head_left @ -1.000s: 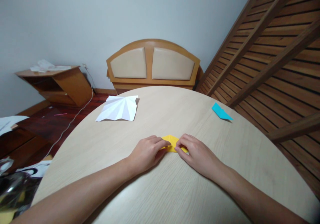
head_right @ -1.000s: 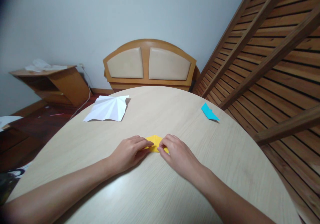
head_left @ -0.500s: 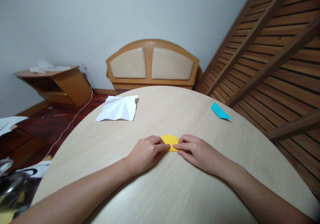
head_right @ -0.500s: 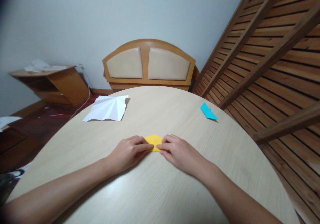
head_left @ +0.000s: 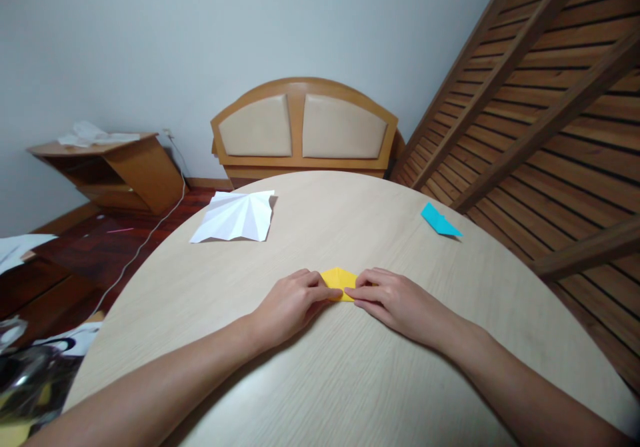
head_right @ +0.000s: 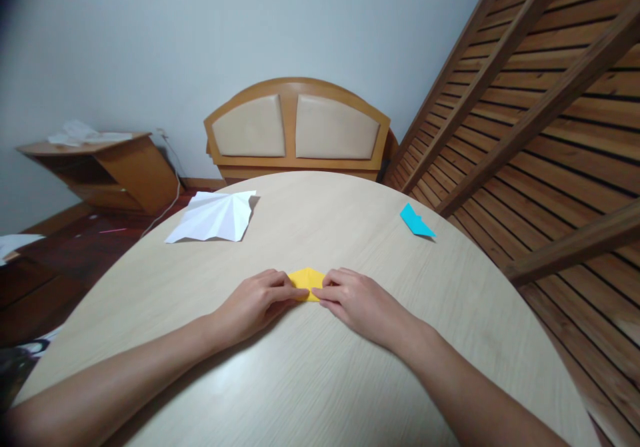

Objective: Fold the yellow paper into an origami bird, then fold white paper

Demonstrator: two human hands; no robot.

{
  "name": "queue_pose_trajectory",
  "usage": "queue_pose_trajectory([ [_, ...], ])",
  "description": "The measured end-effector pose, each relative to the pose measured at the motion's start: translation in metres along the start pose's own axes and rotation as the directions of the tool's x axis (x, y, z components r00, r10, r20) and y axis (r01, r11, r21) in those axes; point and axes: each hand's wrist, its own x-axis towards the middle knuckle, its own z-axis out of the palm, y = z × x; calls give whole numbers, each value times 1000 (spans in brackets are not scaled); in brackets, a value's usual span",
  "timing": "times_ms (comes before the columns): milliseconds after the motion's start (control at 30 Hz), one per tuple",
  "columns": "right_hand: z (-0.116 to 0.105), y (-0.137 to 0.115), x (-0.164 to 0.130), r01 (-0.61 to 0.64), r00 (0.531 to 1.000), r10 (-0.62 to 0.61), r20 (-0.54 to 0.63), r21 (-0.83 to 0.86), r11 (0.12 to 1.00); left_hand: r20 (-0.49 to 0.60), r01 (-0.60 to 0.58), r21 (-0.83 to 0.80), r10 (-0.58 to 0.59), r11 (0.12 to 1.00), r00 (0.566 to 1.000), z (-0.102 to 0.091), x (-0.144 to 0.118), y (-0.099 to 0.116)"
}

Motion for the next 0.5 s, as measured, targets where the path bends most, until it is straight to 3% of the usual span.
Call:
queue_pose_trajectory([
  [233,1,-5,-1,3,1000,-2,7,-91,996,61,-37,183,26,982,998,0,0,8],
  [500,-2,-6,0,30,1000,-29,7,-96,995,117,-63,241,35,969,993,-5,1,11],
])
